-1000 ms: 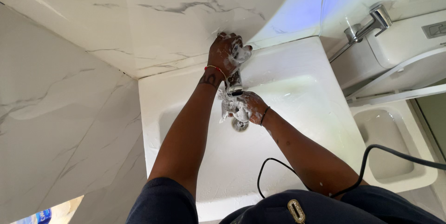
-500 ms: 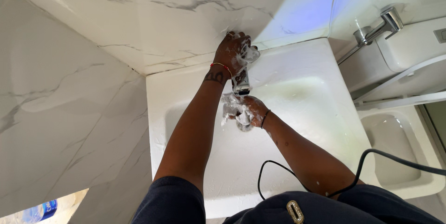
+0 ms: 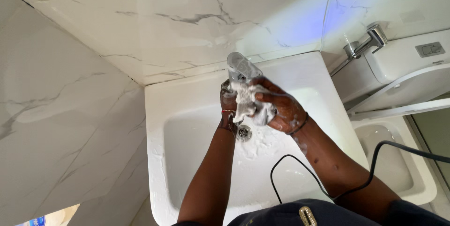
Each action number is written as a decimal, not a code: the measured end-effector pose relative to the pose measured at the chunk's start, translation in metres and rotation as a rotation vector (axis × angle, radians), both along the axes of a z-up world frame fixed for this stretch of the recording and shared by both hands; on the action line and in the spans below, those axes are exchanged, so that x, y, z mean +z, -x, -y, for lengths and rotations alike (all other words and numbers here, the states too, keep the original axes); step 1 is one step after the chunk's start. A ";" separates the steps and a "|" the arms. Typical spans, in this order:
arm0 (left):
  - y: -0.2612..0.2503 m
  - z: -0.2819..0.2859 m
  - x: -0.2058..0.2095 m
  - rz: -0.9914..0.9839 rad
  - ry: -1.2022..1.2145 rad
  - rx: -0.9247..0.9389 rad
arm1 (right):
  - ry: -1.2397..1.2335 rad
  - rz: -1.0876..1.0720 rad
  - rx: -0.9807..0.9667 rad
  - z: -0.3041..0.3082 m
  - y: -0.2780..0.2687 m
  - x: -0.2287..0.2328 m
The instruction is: The person scrubs a white bathroom sink with a soapy cloth, covering the basin, faucet, and surrounding tiled surfaces. The person repeatedly wipes and rinses the cloth while cleaning different parts of the sink area.
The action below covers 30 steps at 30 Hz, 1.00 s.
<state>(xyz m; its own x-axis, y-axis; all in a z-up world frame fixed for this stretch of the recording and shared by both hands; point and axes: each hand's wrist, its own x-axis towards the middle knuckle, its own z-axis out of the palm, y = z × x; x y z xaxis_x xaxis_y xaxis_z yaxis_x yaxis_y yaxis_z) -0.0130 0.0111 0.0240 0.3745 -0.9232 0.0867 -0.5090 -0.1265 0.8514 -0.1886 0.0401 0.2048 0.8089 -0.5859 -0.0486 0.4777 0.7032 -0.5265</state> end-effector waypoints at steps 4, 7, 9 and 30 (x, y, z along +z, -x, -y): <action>-0.010 -0.008 -0.007 0.510 -0.146 -0.287 | 0.176 0.082 -0.005 0.030 -0.027 0.064; -0.013 -0.002 0.008 0.238 -0.263 -0.327 | 0.311 0.272 0.112 0.039 -0.043 0.084; -0.012 0.006 0.012 0.172 -0.266 -0.300 | 0.324 0.261 0.047 0.046 -0.057 0.087; 0.022 -0.044 0.070 -0.689 -0.122 0.093 | 1.315 -1.207 -0.513 0.097 -0.061 -0.031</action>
<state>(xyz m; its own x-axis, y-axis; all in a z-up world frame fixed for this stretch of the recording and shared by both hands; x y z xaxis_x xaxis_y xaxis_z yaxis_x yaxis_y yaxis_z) -0.0348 0.0552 0.0937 0.3843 -0.8729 -0.3005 0.1586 -0.2583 0.9530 -0.1277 -0.0573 0.1738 0.4400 -0.8652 0.2405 -0.5167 -0.4630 -0.7202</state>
